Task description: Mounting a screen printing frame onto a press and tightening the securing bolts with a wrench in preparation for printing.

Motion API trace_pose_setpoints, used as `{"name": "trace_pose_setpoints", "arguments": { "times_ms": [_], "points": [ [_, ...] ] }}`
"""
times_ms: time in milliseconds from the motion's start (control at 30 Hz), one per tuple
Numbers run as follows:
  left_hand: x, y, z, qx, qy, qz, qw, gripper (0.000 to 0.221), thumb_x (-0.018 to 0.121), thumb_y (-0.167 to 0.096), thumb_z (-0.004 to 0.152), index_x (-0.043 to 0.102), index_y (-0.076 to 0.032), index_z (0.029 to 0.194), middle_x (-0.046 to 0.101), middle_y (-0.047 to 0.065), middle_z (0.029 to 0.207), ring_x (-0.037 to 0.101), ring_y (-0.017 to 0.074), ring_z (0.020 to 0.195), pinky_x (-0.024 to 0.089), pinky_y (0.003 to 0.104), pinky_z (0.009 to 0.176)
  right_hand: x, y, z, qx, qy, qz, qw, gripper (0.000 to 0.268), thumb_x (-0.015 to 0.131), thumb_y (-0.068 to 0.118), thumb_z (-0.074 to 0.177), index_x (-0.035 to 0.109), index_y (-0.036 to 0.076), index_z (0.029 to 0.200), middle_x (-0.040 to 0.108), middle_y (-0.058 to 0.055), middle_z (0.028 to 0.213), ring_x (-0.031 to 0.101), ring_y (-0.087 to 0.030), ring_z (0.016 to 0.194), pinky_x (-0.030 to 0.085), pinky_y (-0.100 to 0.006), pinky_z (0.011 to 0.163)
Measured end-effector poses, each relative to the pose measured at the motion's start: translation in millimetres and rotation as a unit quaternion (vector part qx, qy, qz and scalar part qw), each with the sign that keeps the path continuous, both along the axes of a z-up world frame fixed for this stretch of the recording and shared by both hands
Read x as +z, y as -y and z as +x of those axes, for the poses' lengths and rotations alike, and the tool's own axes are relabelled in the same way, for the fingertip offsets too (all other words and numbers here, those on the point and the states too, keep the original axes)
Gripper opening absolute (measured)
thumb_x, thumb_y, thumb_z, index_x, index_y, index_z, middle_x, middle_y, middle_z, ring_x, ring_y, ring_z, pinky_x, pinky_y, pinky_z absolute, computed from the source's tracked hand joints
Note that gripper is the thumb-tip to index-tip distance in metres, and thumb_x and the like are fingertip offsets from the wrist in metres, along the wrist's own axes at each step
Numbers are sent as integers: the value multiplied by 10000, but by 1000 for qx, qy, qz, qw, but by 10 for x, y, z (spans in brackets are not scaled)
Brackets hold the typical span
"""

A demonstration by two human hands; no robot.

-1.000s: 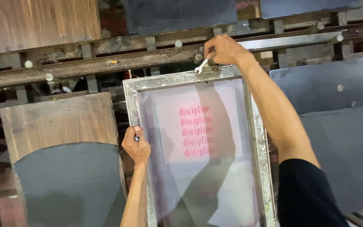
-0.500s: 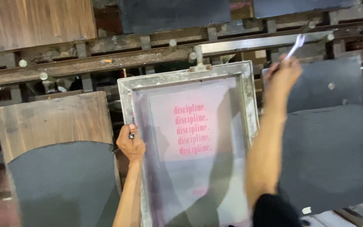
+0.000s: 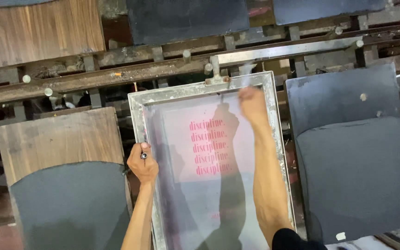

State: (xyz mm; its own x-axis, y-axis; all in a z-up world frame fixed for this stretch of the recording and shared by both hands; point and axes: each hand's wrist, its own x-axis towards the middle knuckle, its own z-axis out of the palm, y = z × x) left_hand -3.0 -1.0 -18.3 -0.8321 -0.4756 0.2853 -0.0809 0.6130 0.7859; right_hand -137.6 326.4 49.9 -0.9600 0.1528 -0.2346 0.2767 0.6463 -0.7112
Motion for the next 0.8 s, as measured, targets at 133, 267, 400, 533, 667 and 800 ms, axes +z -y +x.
{"name": "trace_pose_setpoints", "arguments": {
  "times_ms": [133,267,400,533,667,800],
  "points": [
    [-64,41,83,12,-2,-4,1000,329,570,-205,1086,636,-148,768,546,70,610,572,301,586,491,363,640,-849,-39,-89,-135,-122,359,915,350,424,140,1031,729,158,861,681,-46,690,675,-193,636,523,-356,680],
    [37,24,76,3,5,-7,1000,373,547,-230,1110,617,-139,755,527,68,601,562,280,574,488,352,628,-726,17,10,-82,22,-73,994,250,530,55,843,780,52,850,665,-143,623,703,-332,575,525,-448,525],
    [-21,29,96,7,-1,3,1000,392,557,-239,1112,617,-143,736,528,61,586,541,273,549,484,350,626,259,-106,61,-151,-131,-149,968,419,395,155,1096,549,84,712,494,-80,430,501,-190,304,386,-290,377],
    [16,18,48,8,-8,0,1000,360,549,-212,1100,617,-146,753,522,77,597,544,300,561,482,361,621,-44,-257,-210,48,-16,22,998,213,578,154,971,709,117,807,657,-104,596,685,-371,649,519,-456,670],
    [3,15,55,17,0,-5,1000,323,586,-197,1068,616,-168,748,518,60,596,562,292,578,489,352,635,-121,-371,-598,185,-57,89,977,98,700,160,943,746,85,988,730,-56,699,748,-352,805,562,-473,801],
    [92,2,43,17,-1,4,1000,313,576,-176,1065,628,-151,758,534,82,602,562,318,577,490,370,635,185,-413,-1093,238,-49,58,968,114,677,33,885,772,95,890,727,-72,688,725,-364,752,545,-444,818]
  ]
}}
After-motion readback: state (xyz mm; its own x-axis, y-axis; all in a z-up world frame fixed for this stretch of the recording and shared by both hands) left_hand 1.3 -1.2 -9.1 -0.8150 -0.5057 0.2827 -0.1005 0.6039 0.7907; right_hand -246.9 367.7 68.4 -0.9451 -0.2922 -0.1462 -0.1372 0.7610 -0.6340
